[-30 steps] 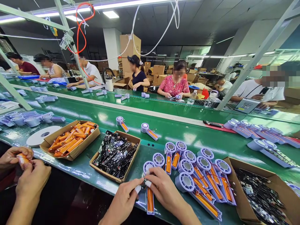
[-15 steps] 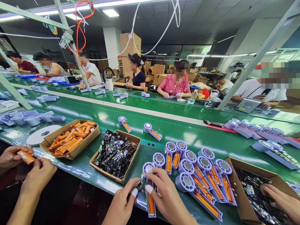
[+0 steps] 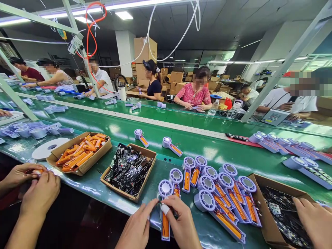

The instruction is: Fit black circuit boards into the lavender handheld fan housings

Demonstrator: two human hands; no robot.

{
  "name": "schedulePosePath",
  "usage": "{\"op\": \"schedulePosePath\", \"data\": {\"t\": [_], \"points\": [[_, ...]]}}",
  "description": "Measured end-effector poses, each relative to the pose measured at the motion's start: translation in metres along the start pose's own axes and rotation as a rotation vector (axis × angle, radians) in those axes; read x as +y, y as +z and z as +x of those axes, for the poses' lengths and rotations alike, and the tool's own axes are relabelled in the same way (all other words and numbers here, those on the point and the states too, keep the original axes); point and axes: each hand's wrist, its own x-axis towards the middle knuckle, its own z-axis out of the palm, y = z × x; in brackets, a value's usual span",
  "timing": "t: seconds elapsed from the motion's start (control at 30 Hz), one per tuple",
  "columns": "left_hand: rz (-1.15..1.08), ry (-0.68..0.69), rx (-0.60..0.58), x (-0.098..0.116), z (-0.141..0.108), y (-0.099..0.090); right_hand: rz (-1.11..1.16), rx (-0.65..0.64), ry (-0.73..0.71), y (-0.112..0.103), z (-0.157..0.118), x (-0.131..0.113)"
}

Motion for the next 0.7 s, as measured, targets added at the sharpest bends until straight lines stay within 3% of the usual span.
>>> {"op": "schedulePosePath", "data": {"t": [0.1,0.2,0.33,0.47,0.57,0.7], "points": [[0.205,-0.013,-0.1,0.005,0.002,-0.009,0.065,0.006,0.091,-0.005,0.005,-0.004],[0.289,0.024,-0.111,0.007,0.003,-0.013,0.026,0.011,0.082,-0.007,0.01,-0.008],[-0.039,0.069,0.062,0.003,0.002,0.002,-0.116,0.024,0.007,-0.006,0.012,-0.012],[-0.358,-0.049,0.301,-0.002,0.0,0.033,-0.193,-0.016,0.017,-0.004,0.01,-0.017],[-0.366,-0.089,0.387,-0.004,-0.001,0.045,-0.279,-0.012,-0.005,-0.001,0.008,-0.019],[-0.182,0.059,0.389,-0.006,-0.003,0.044,-0.458,0.093,-0.191,0.004,0.004,-0.016]]}}
